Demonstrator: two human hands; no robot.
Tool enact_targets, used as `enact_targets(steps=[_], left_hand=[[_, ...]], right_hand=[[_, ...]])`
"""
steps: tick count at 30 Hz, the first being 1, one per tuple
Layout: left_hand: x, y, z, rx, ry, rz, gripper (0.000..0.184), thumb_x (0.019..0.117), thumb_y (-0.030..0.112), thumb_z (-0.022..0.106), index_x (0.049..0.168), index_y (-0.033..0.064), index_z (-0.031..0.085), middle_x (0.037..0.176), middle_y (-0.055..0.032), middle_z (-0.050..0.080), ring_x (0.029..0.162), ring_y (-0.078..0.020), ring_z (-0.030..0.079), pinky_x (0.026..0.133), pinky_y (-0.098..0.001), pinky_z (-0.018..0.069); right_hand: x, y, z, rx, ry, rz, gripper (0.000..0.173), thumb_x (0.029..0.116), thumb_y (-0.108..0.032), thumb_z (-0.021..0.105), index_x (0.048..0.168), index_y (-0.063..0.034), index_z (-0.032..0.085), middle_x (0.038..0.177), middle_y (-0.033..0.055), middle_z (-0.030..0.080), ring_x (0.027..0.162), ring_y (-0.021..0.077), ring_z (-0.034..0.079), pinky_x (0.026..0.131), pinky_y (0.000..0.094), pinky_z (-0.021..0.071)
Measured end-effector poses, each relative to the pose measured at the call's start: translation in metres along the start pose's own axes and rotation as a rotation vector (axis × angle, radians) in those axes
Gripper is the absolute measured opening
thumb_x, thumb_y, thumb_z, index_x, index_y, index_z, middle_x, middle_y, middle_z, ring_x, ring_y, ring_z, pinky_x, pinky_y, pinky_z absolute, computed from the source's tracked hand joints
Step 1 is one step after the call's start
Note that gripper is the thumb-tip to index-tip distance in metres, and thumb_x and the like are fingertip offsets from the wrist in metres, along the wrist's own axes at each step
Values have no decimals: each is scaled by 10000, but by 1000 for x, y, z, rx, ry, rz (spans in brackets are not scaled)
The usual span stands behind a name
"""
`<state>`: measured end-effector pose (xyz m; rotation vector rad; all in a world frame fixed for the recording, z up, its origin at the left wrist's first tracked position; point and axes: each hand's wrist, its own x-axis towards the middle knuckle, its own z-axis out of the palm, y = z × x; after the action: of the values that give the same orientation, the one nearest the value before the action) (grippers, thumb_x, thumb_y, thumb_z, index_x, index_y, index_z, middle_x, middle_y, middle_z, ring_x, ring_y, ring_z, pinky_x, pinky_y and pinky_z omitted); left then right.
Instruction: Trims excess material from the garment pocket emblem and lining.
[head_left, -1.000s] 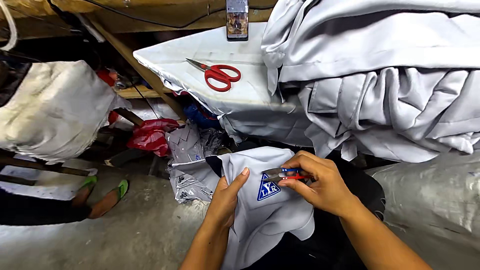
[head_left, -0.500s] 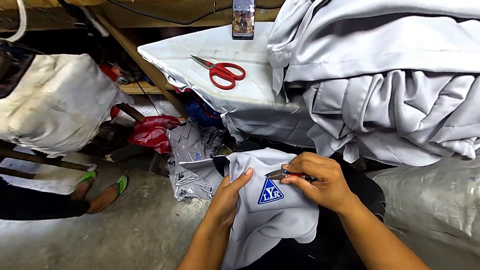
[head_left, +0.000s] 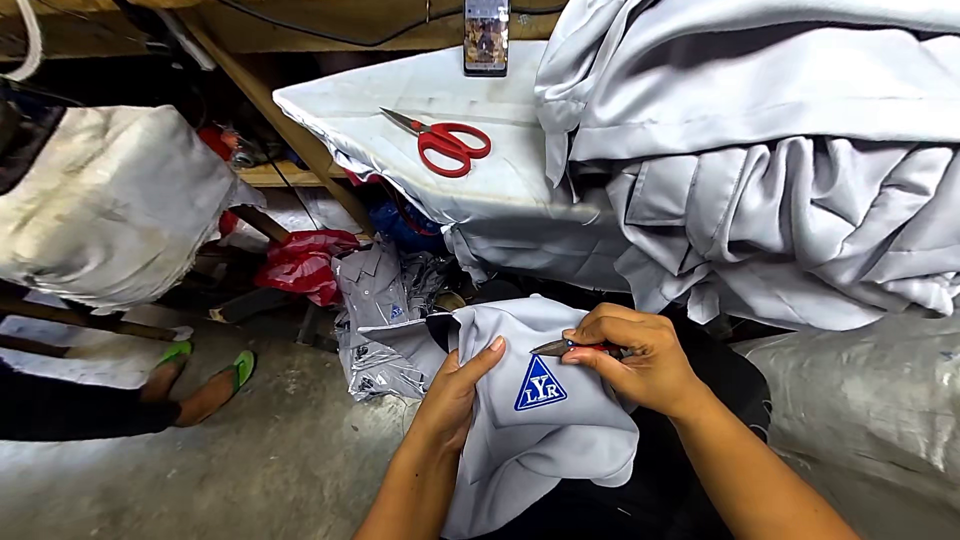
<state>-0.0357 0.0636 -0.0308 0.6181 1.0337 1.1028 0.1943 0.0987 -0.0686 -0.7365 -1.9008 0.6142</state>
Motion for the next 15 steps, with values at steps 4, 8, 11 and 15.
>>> enact_targets(steps=[4, 8, 11, 15], left_hand=[[0, -2, -2, -23, 1, -14, 205, 1072, 55, 395, 1125, 41, 592, 894, -43, 760, 834, -99, 744, 800, -273, 622], [2, -3, -3, -31, 33, 1, 247, 1110, 134, 333, 1210, 53, 544, 947, -38, 756, 887, -108, 745, 832, -288, 624], [4, -3, -3, -47, 105, 55, 262, 1118, 154, 315, 1226, 48, 530, 943, -43, 752, 871, -105, 744, 817, -280, 626], [3, -5, -5, -107, 56, 130, 177, 1068, 49, 392, 1176, 42, 532, 917, -38, 756, 854, -100, 744, 808, -275, 626]], right_hand=[[1, 0, 1, -24, 5, 27, 239, 954, -212, 724, 933, 25, 751, 863, 76, 714, 808, 11, 639, 735, 134, 514], [2, -11, 2, -76, 98, 109, 278, 935, -261, 741, 982, 11, 719, 901, 35, 684, 763, -31, 584, 660, 106, 481], [-2, -20, 5, -110, 118, 113, 301, 942, -296, 741, 1031, -8, 736, 959, 45, 712, 842, 0, 636, 721, 140, 529], [-9, -20, 16, -166, 97, 93, 308, 955, -319, 730, 1027, -20, 759, 944, 74, 727, 837, 36, 641, 722, 157, 515]])
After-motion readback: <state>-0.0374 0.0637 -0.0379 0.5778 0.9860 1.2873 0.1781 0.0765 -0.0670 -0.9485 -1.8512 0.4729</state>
